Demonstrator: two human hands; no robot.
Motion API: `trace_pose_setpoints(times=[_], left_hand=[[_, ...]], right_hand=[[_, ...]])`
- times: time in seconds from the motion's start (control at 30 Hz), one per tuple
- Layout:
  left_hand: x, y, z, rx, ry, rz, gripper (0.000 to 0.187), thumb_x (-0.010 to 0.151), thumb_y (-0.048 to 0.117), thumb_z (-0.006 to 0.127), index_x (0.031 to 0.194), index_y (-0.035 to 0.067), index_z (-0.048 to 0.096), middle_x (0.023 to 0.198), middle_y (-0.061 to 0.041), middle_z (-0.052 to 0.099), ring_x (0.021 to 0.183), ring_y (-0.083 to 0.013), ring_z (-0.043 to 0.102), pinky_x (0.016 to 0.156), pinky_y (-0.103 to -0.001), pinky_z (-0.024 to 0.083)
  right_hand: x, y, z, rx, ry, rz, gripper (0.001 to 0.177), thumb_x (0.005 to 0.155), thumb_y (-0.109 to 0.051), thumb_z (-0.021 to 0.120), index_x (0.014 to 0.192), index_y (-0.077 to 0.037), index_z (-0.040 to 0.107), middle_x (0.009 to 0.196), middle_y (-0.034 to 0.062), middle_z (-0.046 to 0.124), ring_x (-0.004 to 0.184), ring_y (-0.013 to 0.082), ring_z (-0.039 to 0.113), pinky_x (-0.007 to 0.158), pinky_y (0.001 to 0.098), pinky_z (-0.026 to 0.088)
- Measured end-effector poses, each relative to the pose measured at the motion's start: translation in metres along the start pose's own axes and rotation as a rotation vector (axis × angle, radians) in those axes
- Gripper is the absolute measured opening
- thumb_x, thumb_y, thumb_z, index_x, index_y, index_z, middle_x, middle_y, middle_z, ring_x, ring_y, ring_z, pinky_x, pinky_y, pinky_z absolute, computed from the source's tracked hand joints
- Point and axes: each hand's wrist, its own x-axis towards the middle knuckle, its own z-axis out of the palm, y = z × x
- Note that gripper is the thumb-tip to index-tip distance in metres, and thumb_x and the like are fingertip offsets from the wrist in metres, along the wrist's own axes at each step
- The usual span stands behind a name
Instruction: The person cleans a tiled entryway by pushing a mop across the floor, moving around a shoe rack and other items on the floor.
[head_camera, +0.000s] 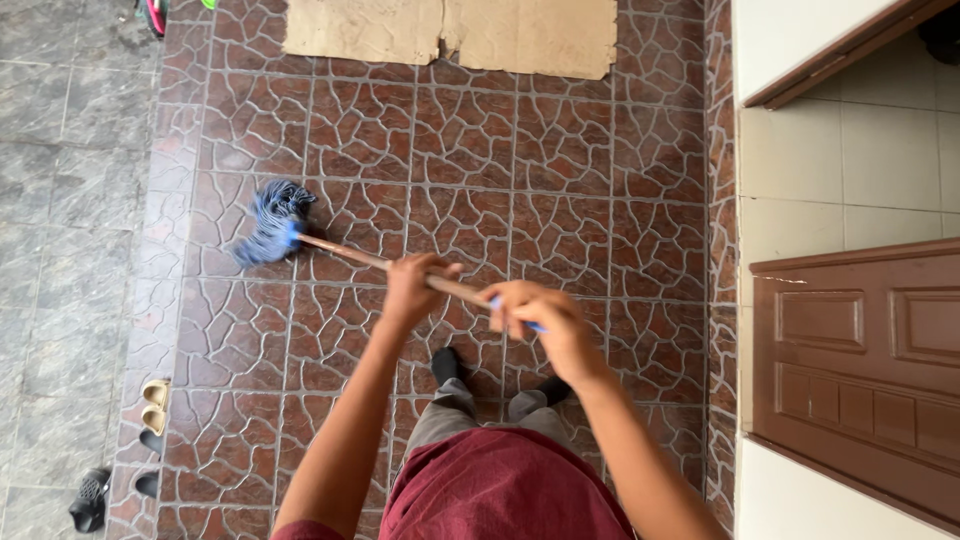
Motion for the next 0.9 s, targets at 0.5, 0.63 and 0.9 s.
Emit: trace_pose_setpoints(times=[0.5, 0.63, 0.9], left_hand=[[-0.046, 0.238, 0.101, -0.515, -0.358, 0.394, 0.024, 0.096, 0.028, 0.070, 0.091, 0.005, 0.076, 0.086, -0.010, 0.074, 0.091, -0.0256, 0.069, 0.099, -0.050, 0.036], [-0.046, 0.256, 0.131, -0.584, -0.465, 0.475, 0.038, 0.097, 0.035, 0.071, 0.079, 0.002, 0.074, 0.073, -0.013, 0.070, 0.084, -0.0300, 0.060, 0.079, -0.041, 0.051], [-0.049, 0.270, 0.139, -0.564, -0.524, 0.391, 0.047, 0.098, 0.046, 0.062, 0.079, 0.005, 0.075, 0.074, -0.013, 0.072, 0.070, -0.0294, 0.068, 0.072, -0.041, 0.057]], right_hand=[[-0.139, -0.211, -0.037, -0.292, 0.238, -0.092, 0.020, 0.075, -0.012, 0.053, 0.061, -0.005, 0.041, 0.061, 0.0049, 0.046, 0.060, 0.0187, 0.048, 0.074, 0.0407, 0.048], [-0.139, -0.208, -0.026, -0.478, 0.227, -0.049, 0.021, 0.075, -0.010, 0.062, 0.067, 0.002, 0.047, 0.065, 0.0085, 0.052, 0.068, 0.0210, 0.057, 0.076, 0.0402, 0.051], [-0.141, -0.192, -0.032, -0.548, 0.072, 0.067, 0.019, 0.085, -0.012, 0.069, 0.074, -0.002, 0.059, 0.074, 0.0048, 0.060, 0.072, 0.0173, 0.059, 0.069, 0.0350, 0.050]])
